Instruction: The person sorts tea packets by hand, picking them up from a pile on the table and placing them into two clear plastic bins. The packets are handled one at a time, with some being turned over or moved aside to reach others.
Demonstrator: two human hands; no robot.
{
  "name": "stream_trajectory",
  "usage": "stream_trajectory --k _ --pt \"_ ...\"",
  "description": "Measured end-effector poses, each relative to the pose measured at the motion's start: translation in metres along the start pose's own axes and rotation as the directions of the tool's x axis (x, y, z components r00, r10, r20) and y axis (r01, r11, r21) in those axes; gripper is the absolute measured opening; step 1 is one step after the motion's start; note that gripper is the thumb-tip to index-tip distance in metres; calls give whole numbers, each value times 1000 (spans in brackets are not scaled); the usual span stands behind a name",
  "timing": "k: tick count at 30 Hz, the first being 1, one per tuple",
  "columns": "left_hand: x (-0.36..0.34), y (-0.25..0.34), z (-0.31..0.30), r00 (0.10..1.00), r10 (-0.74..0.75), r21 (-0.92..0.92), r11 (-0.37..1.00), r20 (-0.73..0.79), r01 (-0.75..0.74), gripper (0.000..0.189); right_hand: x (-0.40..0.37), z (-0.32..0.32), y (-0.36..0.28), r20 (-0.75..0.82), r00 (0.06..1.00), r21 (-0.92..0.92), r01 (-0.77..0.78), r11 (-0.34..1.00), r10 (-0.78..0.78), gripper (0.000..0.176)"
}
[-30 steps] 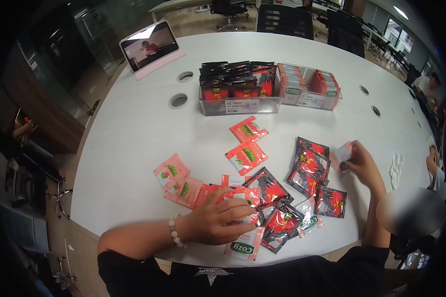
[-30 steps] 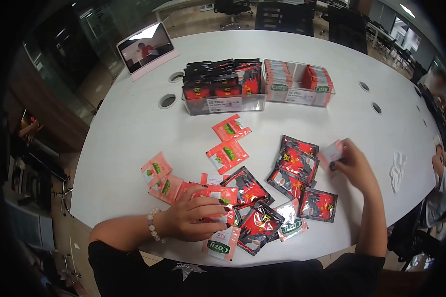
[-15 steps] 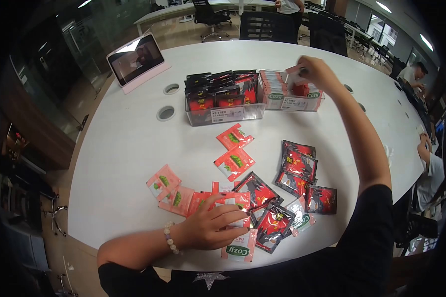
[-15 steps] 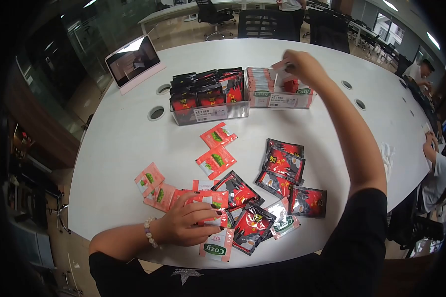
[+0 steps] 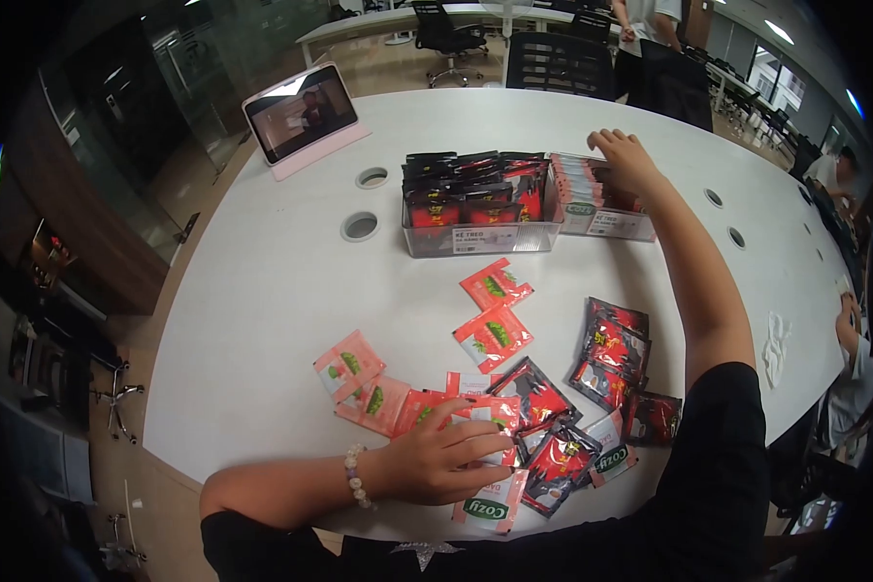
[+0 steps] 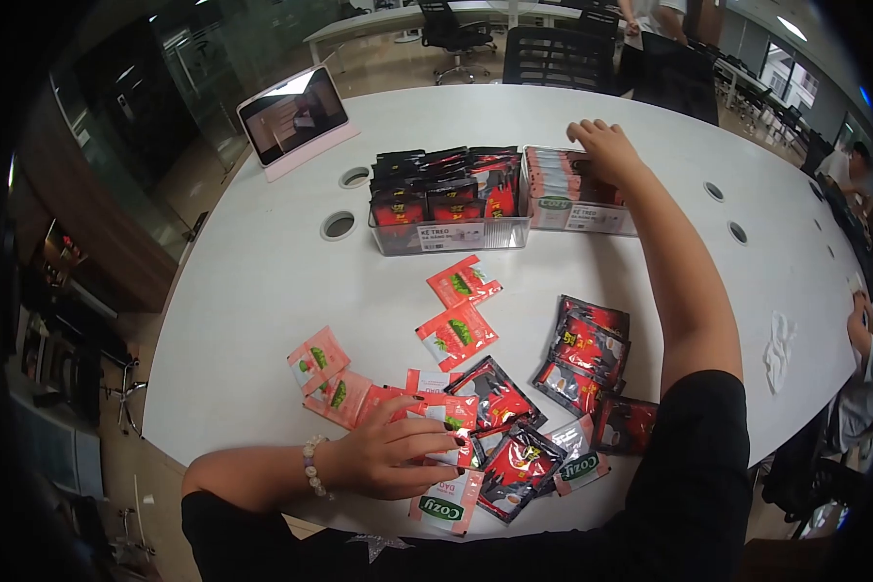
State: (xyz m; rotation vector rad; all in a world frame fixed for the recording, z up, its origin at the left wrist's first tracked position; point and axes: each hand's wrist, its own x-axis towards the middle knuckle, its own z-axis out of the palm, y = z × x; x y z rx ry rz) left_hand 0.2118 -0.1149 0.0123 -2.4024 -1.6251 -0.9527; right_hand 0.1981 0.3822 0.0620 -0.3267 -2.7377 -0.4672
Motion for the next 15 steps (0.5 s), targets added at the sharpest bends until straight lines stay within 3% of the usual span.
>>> stream_trajectory --k 4,8,10,12,13,14,15 --pt "0 -1 2 1000 5 3 1000 -17 -5 24 0 -6 4 85 993 48 -91 995 87 53" --pt "1 -1 0 1000 2 11 1000 -23 -2 22 -16 -55 -11 -144 987 143 -46 989 67 57" --pt "-1 -1 2 1000 6 5 1000 -24 -5 21 -39 -85 -33 -212 977 286 28 958 35 53" --pt "-3 -2 4 1000 13 -11 1000 -19 -13 21 -78 -127 -73 10 998 613 -52 788 58 50" --pt "-3 -3 3 999 6 -14 1000 -33 -7 22 -105 -143 -95 -75 990 609 142 780 -122 50" --pt "-3 -2 3 999 0 -15 1000 -46 -1 22 -132 -149 -113 -4 978 705 150 693 -208 45" --pt "-3 -2 2 998 -6 -17 1000 -59 5 23 -156 -166 -134 140 920 706 165 688 -365 41"
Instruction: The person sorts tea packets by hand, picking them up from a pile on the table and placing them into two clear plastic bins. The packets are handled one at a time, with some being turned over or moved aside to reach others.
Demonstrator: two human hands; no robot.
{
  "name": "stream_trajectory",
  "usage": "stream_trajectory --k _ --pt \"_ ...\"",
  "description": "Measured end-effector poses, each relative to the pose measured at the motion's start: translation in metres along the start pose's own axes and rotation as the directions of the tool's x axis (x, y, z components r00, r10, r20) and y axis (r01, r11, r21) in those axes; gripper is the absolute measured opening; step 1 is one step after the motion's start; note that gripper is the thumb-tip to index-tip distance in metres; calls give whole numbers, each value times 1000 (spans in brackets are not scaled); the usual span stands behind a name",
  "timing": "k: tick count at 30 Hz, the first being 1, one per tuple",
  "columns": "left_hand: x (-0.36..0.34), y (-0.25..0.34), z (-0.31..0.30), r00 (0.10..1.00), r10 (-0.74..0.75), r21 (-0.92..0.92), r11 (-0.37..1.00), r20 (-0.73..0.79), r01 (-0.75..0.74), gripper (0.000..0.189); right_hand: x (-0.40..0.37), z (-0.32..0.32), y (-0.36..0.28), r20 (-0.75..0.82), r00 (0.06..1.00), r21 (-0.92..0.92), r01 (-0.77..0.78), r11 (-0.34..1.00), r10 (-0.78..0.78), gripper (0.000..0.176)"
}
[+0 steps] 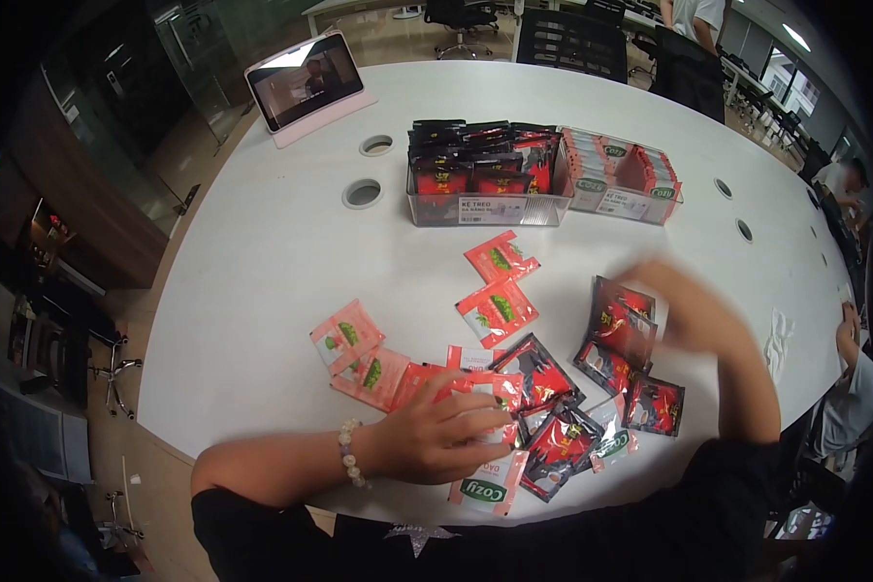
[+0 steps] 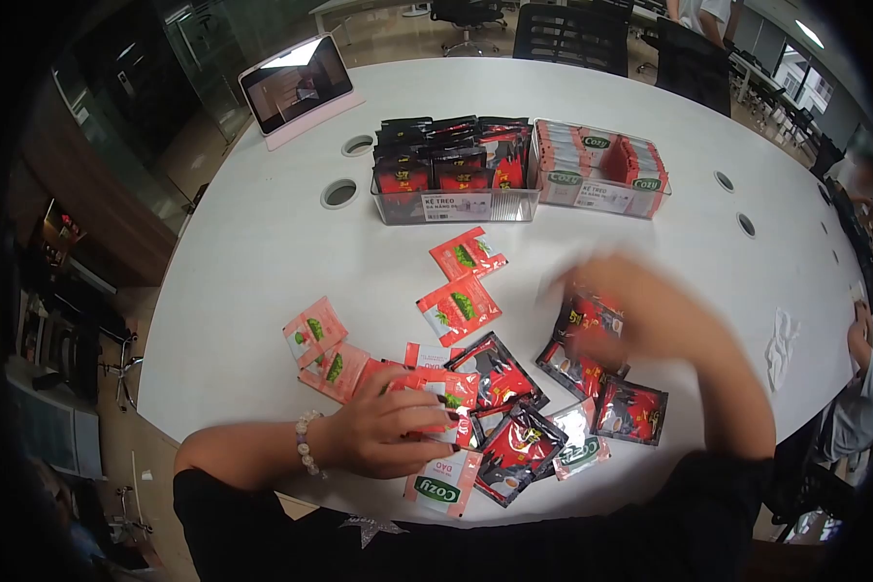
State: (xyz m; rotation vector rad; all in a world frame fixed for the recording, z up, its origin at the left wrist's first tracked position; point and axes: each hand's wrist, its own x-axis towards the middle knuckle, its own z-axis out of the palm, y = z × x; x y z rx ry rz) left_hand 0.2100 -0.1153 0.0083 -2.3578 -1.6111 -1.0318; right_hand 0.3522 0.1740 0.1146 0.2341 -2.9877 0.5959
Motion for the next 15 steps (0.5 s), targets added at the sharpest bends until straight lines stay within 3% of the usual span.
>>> stream_trajectory --k 1,2,5,8,12,15 --pt "0 -1 -1 999 -28 -1 1000 -34 28 24 -7 14 -20 204 968 213 101 972 -146 39" --pt "0 -2 -1 996 -56 -2 998 -68 56 25 -15 44 -30 164 911 331 311 891 -379 43" --pt "1 -5 -8 976 -142 16 989 -167 146 28 -41 102 -64 228 803 156 528 835 -551 49" --pt "-2 -7 -7 937 -238 -9 970 -255 244 26 -48 138 -62 215 820 32 538 843 -531 52" --pt "-4 -12 -10 903 -278 -32 958 -327 284 23 -29 131 -34 180 875 -114 473 874 -450 52" --pt "-6 -12 -8 843 -360 -151 933 -400 327 18 -18 120 -14 172 910 -229 409 884 -376 48"
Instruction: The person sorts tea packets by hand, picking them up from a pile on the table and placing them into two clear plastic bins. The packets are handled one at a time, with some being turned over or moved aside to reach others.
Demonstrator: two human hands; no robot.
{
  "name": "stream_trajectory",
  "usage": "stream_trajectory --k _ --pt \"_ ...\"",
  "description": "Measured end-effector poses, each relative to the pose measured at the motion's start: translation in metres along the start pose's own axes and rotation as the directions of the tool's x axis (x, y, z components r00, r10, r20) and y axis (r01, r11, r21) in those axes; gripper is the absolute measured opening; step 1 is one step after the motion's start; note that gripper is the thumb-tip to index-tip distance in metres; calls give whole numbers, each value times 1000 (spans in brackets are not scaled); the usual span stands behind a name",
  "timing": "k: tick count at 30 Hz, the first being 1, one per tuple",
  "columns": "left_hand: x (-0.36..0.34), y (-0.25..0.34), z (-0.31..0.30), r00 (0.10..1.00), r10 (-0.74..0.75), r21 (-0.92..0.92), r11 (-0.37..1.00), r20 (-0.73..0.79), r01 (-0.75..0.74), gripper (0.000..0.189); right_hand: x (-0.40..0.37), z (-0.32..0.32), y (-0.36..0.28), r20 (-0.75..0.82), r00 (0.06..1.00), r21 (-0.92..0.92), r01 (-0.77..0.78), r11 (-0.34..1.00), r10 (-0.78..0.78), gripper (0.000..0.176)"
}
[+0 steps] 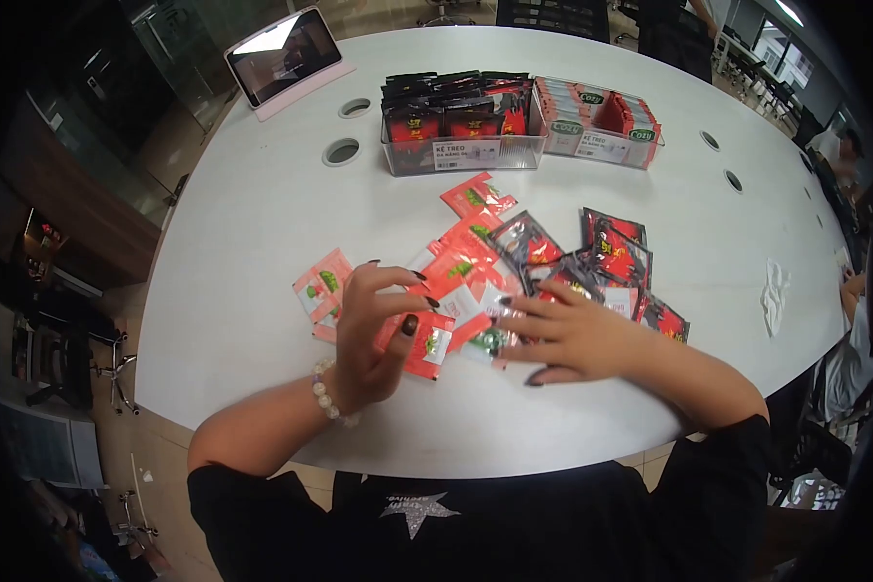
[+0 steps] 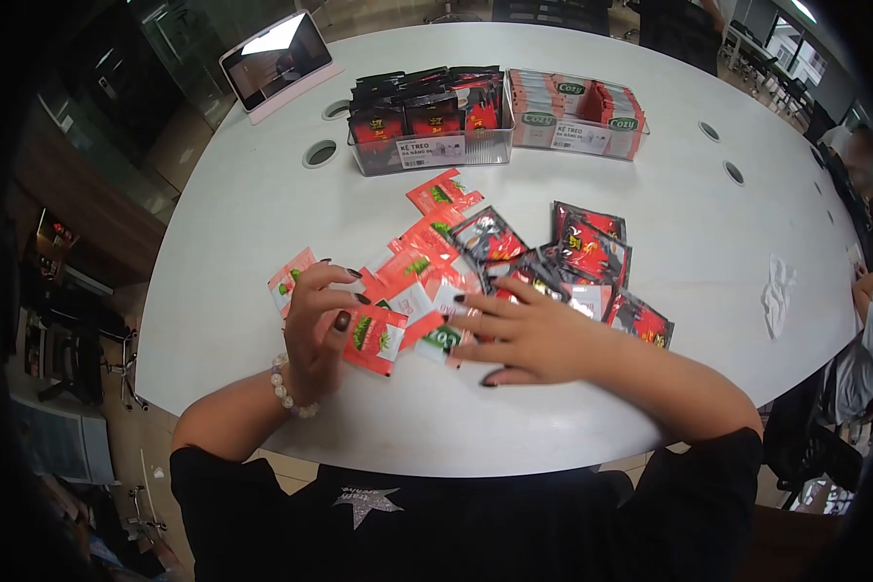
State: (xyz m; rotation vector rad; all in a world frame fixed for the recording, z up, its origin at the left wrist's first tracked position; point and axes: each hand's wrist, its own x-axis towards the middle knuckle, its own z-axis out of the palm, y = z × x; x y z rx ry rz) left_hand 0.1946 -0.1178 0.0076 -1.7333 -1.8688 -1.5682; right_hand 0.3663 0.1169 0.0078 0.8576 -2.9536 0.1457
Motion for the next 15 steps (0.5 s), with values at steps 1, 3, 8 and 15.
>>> stream_trajectory --k 1,3,8,15 --pt "-2 -3 1 1000 1 8 1000 -16 -1 18 2 -6 4 -62 998 31 -8 999 10 42" --pt "-3 -3 2 998 30 6 1000 -49 -30 18 8 -18 9 -131 990 87 -42 995 53 37" --pt "-10 3 0 965 260 85 961 26 -261 13 42 -47 2 -88 943 159 -306 939 322 37" --pt "-16 17 0 861 502 112 854 87 -509 20 67 -22 -21 39 858 67 -514 855 513 62"
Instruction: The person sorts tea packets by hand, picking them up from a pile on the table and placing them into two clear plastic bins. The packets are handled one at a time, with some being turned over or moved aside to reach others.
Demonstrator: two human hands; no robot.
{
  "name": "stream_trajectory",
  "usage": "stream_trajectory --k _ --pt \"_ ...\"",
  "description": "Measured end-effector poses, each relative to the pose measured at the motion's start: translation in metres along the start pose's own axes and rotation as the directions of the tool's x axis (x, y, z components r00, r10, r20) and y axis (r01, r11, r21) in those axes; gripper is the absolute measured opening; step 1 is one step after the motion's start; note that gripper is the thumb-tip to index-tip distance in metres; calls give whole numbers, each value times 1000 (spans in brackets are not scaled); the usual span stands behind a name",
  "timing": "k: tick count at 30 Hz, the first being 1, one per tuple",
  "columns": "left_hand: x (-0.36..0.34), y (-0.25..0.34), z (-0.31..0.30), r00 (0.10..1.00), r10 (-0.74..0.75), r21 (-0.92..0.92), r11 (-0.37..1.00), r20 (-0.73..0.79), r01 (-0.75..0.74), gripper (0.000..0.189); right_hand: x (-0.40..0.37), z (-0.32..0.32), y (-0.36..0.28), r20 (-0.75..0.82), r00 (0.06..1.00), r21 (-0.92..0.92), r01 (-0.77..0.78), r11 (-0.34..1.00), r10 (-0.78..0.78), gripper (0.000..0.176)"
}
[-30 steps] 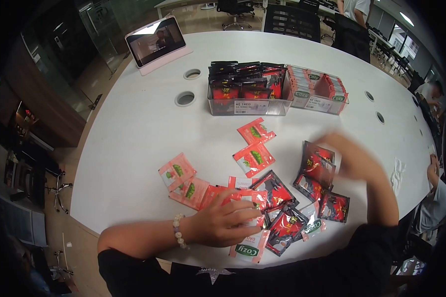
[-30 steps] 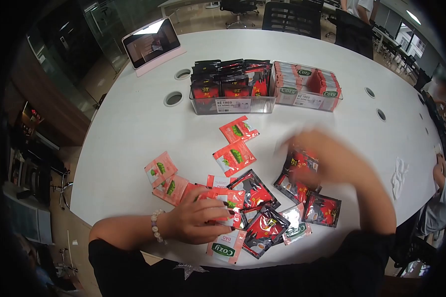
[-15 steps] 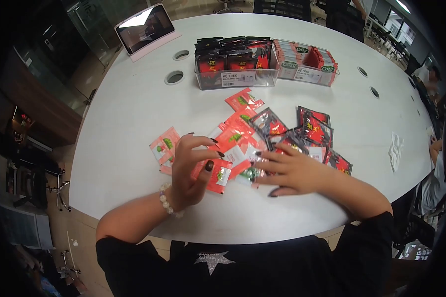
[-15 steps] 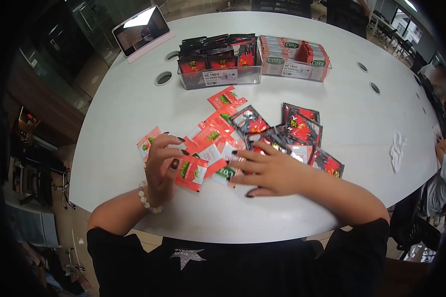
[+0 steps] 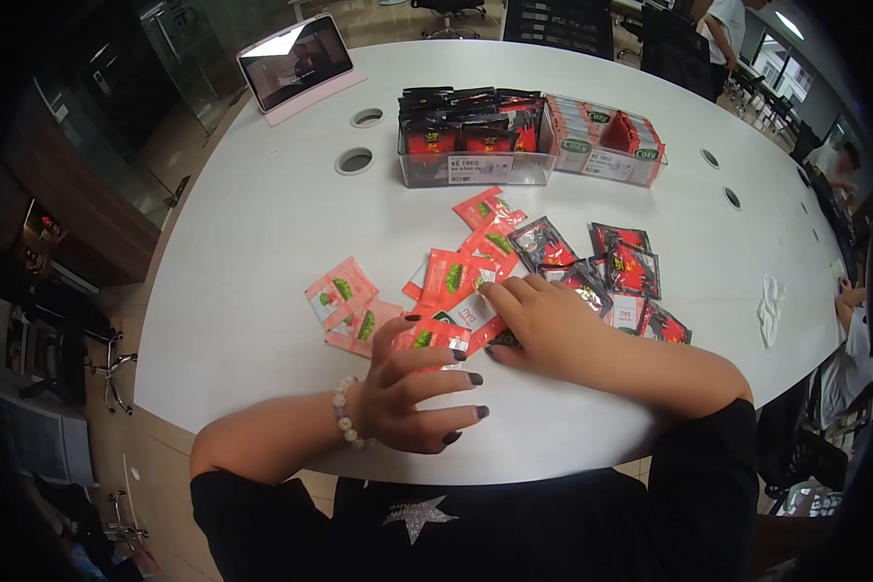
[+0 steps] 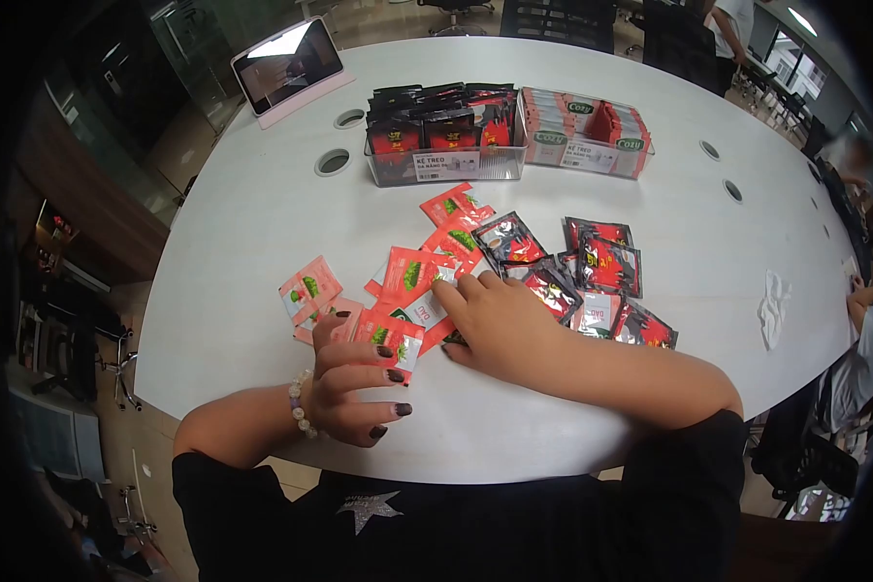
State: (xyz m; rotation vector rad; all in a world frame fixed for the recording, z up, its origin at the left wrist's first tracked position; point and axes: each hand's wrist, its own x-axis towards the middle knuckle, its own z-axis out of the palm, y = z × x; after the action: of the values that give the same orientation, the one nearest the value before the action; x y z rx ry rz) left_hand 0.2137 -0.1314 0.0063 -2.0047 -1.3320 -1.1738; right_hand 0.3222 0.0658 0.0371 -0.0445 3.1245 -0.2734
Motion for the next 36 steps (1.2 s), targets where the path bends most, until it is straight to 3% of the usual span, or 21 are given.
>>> stream_trajectory --k 4,7,8,10,11,12,15,16,17,19,22,25,29,32,33,34,35,36 --pt "-1 -5 2 999 -38 -42 998 -14 37 18 5 -24 12 11 999 280 -38 959 36 55" --pt "1 -6 -1 996 -83 -91 992 33 86 18 10 -52 21 191 963 540 -265 799 191 51" --pt "2 -7 -1 995 -94 -96 991 44 97 19 10 -47 31 50 988 519 -151 841 147 37" --pt "1 -10 -1 985 -166 -109 979 56 171 21 7 -53 38 -145 977 690 -11 723 153 28" --pt "0 -12 -1 972 -227 -117 966 58 232 22 5 -55 39 -240 956 754 73 653 170 24" --pt "-1 -14 -1 956 -287 -123 948 61 293 25 5 -54 37 -246 953 892 151 427 177 19" --pt "5 -14 6 880 -474 -128 871 39 474 34 -2 -43 20 -228 962 971 213 104 153 19" --pt "5 -15 6 883 -465 -60 882 60 468 37 -7 -36 11 -144 985 986 151 -69 100 19" --pt "6 -15 5 888 -447 -45 890 110 454 35 -6 -24 1 -217 975 975 219 -30 56 18" --pt "8 -10 2 888 -409 -16 907 210 421 31 -8 1 -11 -293 955 937 294 187 -32 16" --pt "13 -6 0 886 -388 69 921 254 383 22 -11 -18 -12 -161 966 747 252 615 -201 21" --pt "16 -6 3 871 -361 127 933 335 338 17 -13 -49 -10 -390 872 412 454 791 -297 30" --pt "9 -6 7 877 -303 81 952 373 295 25 -18 -46 -7 -147 873 96 481 872 -465 28" --pt "8 -10 7 872 -362 29 927 329 373 34 -17 -87 17 -276 929 33 266 963 -247 27" --pt "9 -12 8 871 -383 2 916 306 402 38 -9 -97 43 -356 933 162 125 979 -60 28" --pt "9 -14 8 869 -405 -25 903 285 429 42 4 -105 81 -638 760 66 220 973 -128 30" --pt "9 -15 8 870 -401 -21 905 288 424 44 9 -126 107 -673 738 -40 -97 994 45 27" --pt "7 -15 9 871 -397 -15 908 289 418 45 17 -144 128 -645 706 134 -270 953 291 24"
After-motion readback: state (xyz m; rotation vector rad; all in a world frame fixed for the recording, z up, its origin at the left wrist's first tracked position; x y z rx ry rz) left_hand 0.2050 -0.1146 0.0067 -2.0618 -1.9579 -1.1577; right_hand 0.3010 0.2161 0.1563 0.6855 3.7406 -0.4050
